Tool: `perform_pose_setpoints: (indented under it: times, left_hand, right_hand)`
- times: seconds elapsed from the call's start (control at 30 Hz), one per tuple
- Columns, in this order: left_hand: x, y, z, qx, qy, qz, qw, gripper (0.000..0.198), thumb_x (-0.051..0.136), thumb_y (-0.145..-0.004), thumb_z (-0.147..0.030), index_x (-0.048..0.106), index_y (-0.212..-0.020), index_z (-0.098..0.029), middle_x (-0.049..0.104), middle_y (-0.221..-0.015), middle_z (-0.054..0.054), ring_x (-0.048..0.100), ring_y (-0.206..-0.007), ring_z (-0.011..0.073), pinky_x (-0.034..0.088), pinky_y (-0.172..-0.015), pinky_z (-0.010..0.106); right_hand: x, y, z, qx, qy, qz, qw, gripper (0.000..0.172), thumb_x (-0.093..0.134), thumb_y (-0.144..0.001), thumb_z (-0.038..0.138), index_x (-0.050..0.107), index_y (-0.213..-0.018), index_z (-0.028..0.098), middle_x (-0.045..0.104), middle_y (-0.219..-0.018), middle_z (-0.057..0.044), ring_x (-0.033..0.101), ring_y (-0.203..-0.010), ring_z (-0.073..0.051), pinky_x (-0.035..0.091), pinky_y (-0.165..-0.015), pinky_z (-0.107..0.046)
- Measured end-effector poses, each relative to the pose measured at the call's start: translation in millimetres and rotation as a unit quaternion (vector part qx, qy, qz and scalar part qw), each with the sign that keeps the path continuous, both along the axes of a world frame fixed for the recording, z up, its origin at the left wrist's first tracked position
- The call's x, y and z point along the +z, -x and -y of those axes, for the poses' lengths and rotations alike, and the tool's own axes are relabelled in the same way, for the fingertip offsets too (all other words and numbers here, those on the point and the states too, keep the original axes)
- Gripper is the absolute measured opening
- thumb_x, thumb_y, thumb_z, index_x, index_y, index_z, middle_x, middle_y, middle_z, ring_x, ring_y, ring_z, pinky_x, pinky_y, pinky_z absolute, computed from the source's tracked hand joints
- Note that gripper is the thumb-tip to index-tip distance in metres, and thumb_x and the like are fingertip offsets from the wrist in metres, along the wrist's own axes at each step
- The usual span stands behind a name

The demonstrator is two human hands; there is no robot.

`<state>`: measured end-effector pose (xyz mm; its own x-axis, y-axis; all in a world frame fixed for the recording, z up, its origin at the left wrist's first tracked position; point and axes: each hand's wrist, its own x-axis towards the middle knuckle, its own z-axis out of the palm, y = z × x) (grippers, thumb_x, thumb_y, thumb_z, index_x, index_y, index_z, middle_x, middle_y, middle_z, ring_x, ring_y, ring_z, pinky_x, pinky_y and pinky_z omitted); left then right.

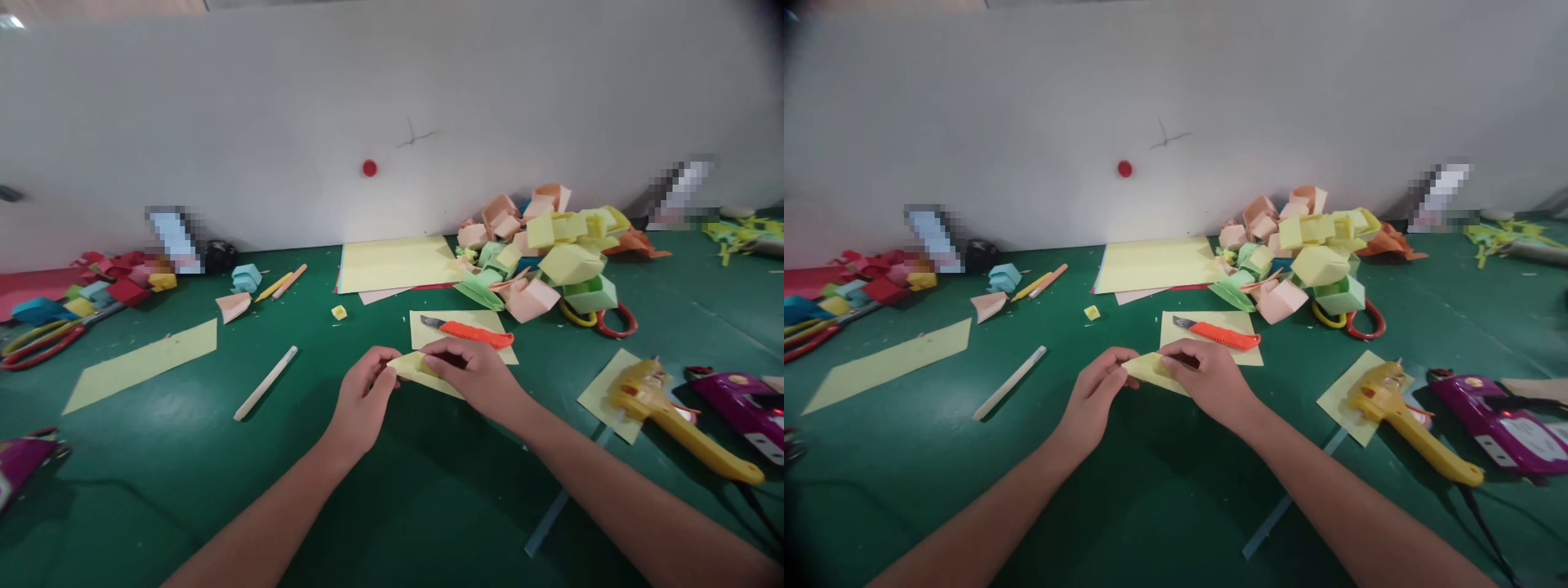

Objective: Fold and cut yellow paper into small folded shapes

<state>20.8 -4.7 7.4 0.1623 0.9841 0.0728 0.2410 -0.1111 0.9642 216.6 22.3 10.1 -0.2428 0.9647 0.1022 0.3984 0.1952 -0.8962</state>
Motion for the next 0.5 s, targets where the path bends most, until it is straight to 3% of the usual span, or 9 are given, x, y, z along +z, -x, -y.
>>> perform_pose_setpoints:
  times: [0.1,0.3,0.5]
  left_hand:
    - [-0.6,-6.8,1.1,0.005,-0.007,-0.042,0.999,0.028,0.051,-0.094,-0.045,0.063,-0.102,-0.021,0.063,-0.086,0.001,0.057,-0.076,0.0165,0.045,-0.066,0.028]
    - [-11.3,-11.4,-3.5,0.007,-0.018,-0.064,0.998,0.021,0.055,-0.083,-0.021,0.059,-0.105,-0.023,0.063,-0.095,-0.001,0.057,-0.079,0.0142,0.045,-0.068,0.025]
    - [-13.6,-6.5,-5.7,0.004,-0.020,-0.093,0.995,0.014,0.053,-0.091,-0.032,0.062,-0.089,-0.021,0.059,-0.075,-0.003,0.052,-0.064,0.0123,0.039,-0.058,0.024]
  right_hand:
    - [-4.1,-0.2,0.7,0.013,-0.019,0.001,1.000,0.020,0.061,-0.089,0.032,0.076,-0.099,0.022,0.078,-0.098,-0.004,0.071,-0.088,-0.022,0.055,-0.074,-0.033]
    - [-3.6,-3.4,6.0,0.020,-0.048,-0.003,0.999,0.018,0.060,-0.091,0.028,0.075,-0.101,0.024,0.078,-0.100,-0.003,0.071,-0.092,-0.020,0.056,-0.077,-0.031]
    - [-7.5,-8.6,4.5,0.029,-0.061,-0.003,0.998,0.016,0.061,-0.092,0.026,0.074,-0.100,0.025,0.077,-0.097,-0.002,0.071,-0.089,-0.019,0.055,-0.074,-0.031]
